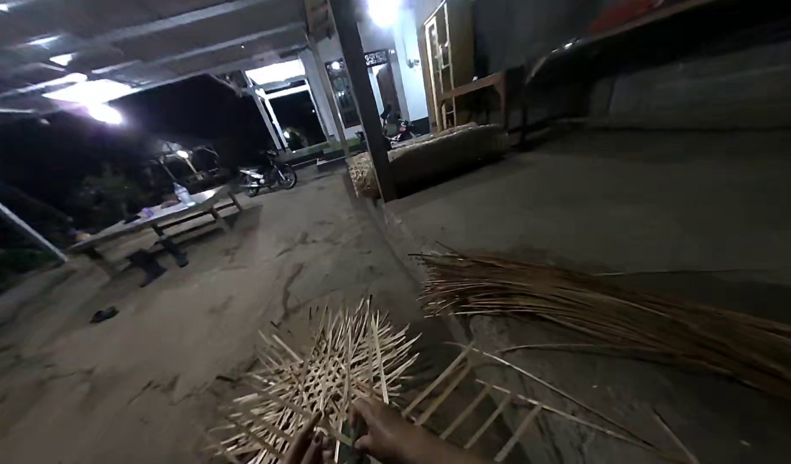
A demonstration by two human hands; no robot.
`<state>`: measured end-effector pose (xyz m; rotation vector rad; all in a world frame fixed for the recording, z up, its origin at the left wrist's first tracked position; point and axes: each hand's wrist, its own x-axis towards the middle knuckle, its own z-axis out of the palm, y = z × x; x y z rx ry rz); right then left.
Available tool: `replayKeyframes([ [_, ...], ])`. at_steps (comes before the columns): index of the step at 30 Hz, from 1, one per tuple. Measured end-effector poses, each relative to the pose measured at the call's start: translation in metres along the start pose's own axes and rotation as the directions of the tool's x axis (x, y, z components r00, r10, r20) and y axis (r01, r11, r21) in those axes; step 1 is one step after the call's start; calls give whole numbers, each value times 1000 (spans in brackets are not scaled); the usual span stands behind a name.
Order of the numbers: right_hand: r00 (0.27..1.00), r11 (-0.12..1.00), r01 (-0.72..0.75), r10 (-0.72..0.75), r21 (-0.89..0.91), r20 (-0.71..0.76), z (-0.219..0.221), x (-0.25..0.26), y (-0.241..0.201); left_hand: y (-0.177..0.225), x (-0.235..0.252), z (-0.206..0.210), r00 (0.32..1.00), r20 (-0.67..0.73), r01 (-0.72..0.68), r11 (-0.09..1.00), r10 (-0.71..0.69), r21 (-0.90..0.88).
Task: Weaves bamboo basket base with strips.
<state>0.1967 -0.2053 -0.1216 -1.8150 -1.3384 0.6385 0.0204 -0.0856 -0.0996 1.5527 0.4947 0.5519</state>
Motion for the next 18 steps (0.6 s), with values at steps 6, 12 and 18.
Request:
replayKeyframes([
  [6,943,939,4,110,-343,314,3,9,-64,3,0,-24,921,-276,132,886,-276,-445],
  [12,859,985,-43,121,-166,498,-7,41,-58,13,13,-35,843,-263,295,811,-470,-506],
  [18,933,994,-49,11,98,359,-5,15,-30,32,20,-11,883,80,297,681,-463,669],
])
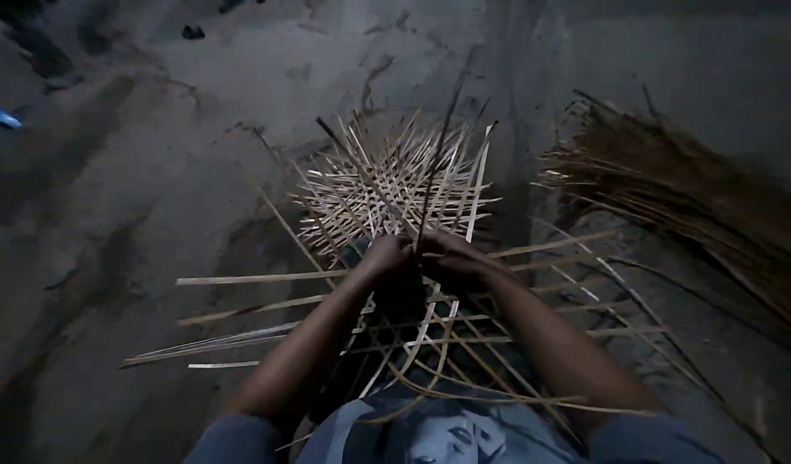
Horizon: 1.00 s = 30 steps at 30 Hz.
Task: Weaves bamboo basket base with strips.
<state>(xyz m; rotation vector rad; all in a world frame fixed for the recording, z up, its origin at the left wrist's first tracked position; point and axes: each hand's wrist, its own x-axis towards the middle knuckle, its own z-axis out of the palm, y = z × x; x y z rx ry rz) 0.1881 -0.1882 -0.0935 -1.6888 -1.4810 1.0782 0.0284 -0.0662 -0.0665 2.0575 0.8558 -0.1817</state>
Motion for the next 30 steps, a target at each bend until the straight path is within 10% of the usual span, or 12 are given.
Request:
replayKeyframes([
  [6,988,997,71,-70,0,-138,2,-3,12,-36,21,3,991,2,-107,787,136,-608],
  [13,947,963,-155,81,-221,-311,28,11,-12,-51,-11,-4,906,-210,-415,671,368,-614],
  [18,949,860,-116,-51,-498,-310,49,14,-39,-57,-29,-14,918,-355,-387,585,174,-713],
  [22,988,910,-149,150,-387,-26,46,34,-55,-67,-13,-3,943,-304,-211,463,-136,-861],
  [27,997,990,13,-2,-141,76,25,37,-30,-53,-4,-13,971,-223,17,957,-85,-288],
  [30,992,987,127,-127,-98,2,23,27,-20,-45,4,-16,995,-93,11,982,-29,-188],
])
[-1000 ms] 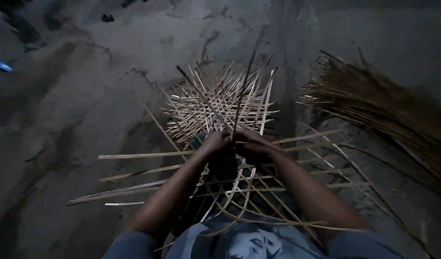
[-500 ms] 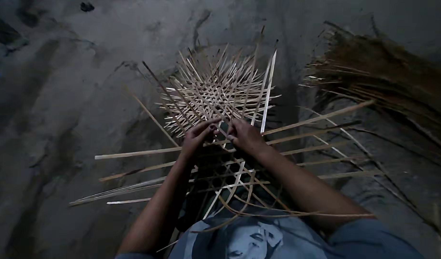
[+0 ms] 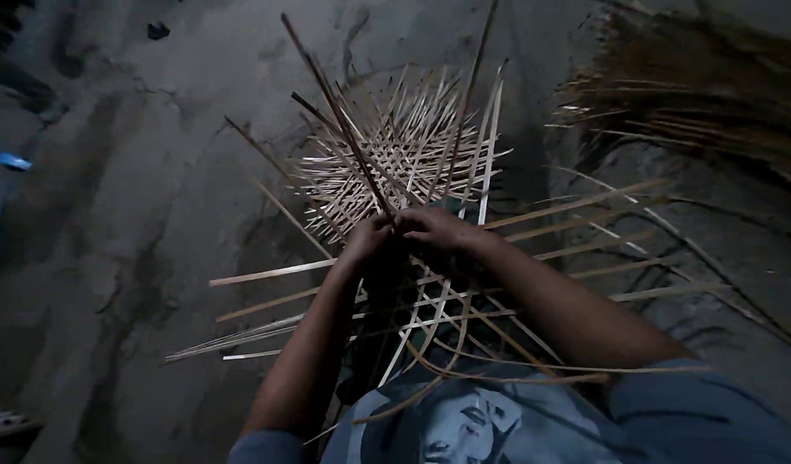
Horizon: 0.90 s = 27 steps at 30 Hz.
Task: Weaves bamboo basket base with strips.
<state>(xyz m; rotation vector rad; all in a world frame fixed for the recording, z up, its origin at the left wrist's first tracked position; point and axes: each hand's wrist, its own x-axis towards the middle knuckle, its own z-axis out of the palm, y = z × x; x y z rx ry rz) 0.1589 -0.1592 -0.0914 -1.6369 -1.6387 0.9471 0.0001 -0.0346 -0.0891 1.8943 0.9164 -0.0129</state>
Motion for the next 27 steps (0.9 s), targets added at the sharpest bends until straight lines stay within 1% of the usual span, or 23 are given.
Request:
replayKeyframes([
  [1,1000,1000,20,-20,5,-23,1,-3,2,0,0,1,1000,6,3,994,-2,-111],
  [2,999,999,31,-30,19,-36,1,-5,4,-2,0,1,1000,5,2,961,0,-277],
  [3,999,999,36,-34,41,-42,2,-7,5,-5,-1,2,1000,-3,-7,894,6,-448],
  [4,999,997,24,-20,76,-49,2,-8,6,-8,-3,3,1000,-4,-23,816,25,-578],
  [5,997,994,5,3,113,-71,5,-9,7,-13,-4,5,998,-7,-56,765,67,-641],
  [6,995,992,-17,29,123,-96,8,-8,7,-19,-7,7,993,-43,-110,744,110,-659],
  [8,981,993,-76,90,86,-172,13,-4,3,-27,-13,8,971,-134,-239,740,199,-629],
  [9,969,993,-96,110,70,-220,17,-3,1,-30,-17,7,958,-155,-283,719,240,-635],
  [10,959,993,-108,116,43,-260,21,-2,0,-31,-23,4,953,-149,-296,704,264,-646],
  [11,949,993,-119,114,2,-293,26,-2,-1,-30,-28,0,949,-148,-308,709,279,-634],
  [13,939,986,-145,110,-86,-325,32,-1,-5,-26,-39,-7,933,-217,-360,721,287,-592],
  [15,944,961,-142,60,-237,-324,38,2,-14,-27,-45,-14,902,-294,-432,686,316,-586],
  [16,951,943,-128,28,-308,-309,42,5,-21,-29,-46,-15,896,-333,-441,662,292,-606],
  [17,965,926,-128,33,-355,-262,44,7,-31,-31,-47,-15,900,-371,-426,648,231,-632],
  [18,978,917,-134,61,-375,-201,46,11,-41,-32,-46,-13,904,-406,-390,640,131,-662],
  [20,984,921,-178,157,-347,-89,49,22,-54,-34,-44,-5,897,-435,-295,623,-80,-724],
  [22,975,929,-217,221,-300,-21,46,34,-56,-36,-37,3,865,-442,-232,591,-238,-773],
  [23,974,941,-212,224,-263,15,43,39,-53,-36,-33,6,858,-441,-203,614,-265,-763],
  [24,978,957,-186,201,-223,48,40,41,-48,-38,-30,7,863,-442,-162,694,-245,-702],
  [25,986,973,-136,151,-185,70,38,43,-42,-40,-29,5,885,-431,-110,823,-174,-557],
  [26,992,985,-78,92,-153,86,35,43,-35,-41,-28,0,915,-397,-71,943,-68,-325],
  [27,994,990,-29,42,-136,96,32,42,-31,-40,-26,-6,948,-317,-47,993,9,-113],
])
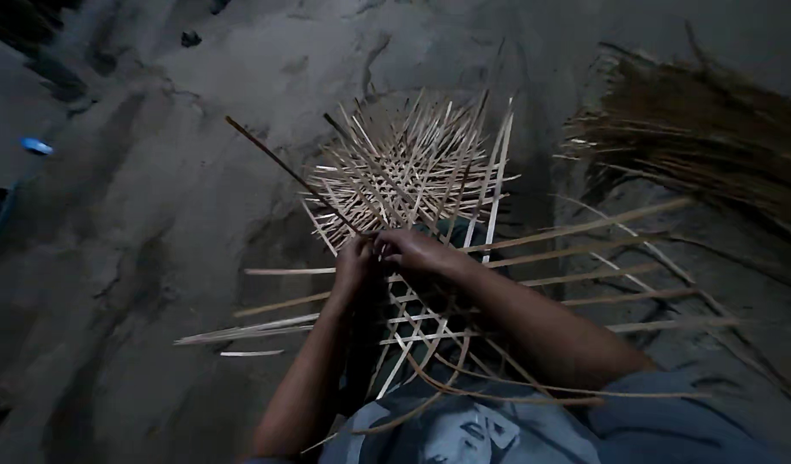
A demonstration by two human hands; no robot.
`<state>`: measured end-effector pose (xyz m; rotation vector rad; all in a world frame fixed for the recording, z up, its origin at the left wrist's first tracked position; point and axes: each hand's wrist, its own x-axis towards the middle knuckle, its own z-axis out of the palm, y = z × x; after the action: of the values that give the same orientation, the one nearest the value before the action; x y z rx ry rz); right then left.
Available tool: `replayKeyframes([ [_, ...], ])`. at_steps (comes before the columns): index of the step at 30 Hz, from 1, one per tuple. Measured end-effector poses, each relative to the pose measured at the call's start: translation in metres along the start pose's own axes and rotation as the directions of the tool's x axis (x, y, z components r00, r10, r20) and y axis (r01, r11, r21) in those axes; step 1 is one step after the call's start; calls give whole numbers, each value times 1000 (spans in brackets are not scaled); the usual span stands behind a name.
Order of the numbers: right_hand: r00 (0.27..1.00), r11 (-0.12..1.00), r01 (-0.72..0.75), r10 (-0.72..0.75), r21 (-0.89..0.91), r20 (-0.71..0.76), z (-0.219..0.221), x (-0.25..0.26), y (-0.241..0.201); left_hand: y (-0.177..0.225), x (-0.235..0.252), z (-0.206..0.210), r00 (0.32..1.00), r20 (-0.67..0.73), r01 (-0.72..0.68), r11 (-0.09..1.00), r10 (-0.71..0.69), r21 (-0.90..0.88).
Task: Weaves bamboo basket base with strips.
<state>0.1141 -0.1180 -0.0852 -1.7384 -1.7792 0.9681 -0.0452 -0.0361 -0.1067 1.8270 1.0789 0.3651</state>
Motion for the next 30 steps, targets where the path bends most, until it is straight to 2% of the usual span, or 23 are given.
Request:
replayKeyframes([
  [1,1000,1000,28,-28,3,2,-4,-3,2,3,5,-4,995,97,-36,993,25,115],
  [2,999,999,41,-41,8,-10,-6,-6,4,6,9,-8,985,173,-42,990,18,136],
  [3,998,999,49,-48,12,-36,-7,-9,4,8,10,-13,975,224,-26,996,6,85],
  [6,991,999,49,-46,17,-128,-4,-18,2,-3,6,-25,949,313,58,961,31,-271],
  [9,983,997,-31,43,72,-180,4,-18,4,-41,4,-23,942,227,-95,842,249,-531],
  [11,961,989,-119,138,92,-238,8,-14,3,-34,4,-20,936,184,-183,862,300,-472],
  [14,927,984,-153,176,93,-331,15,-13,3,-4,4,-12,982,143,-97,982,121,-163],
  [16,905,986,-134,161,95,-393,12,-18,4,5,11,-10,987,157,-25,997,36,-67],
  [19,814,981,-97,176,169,-554,-14,-39,10,11,11,-17,976,216,19,992,8,-126],
  [21,698,941,-109,302,320,-649,-40,-56,20,11,7,-21,974,224,10,980,35,-197],
  [23,620,853,-132,469,505,-629,-62,-64,36,13,5,-23,971,224,-40,979,85,-198],
  [24,613,816,-145,518,560,-596,-69,-65,45,15,4,-23,966,222,-87,977,130,-195],
  [25,632,794,-146,534,590,-561,-74,-63,53,18,4,-22,960,221,-132,972,175,-193],
  [27,722,760,-98,499,643,-479,-79,-55,65,26,4,-21,950,228,-179,971,213,-159],
  [30,905,678,-144,385,721,-180,-85,-47,66,30,3,-20,951,234,-188,979,201,-79],
])
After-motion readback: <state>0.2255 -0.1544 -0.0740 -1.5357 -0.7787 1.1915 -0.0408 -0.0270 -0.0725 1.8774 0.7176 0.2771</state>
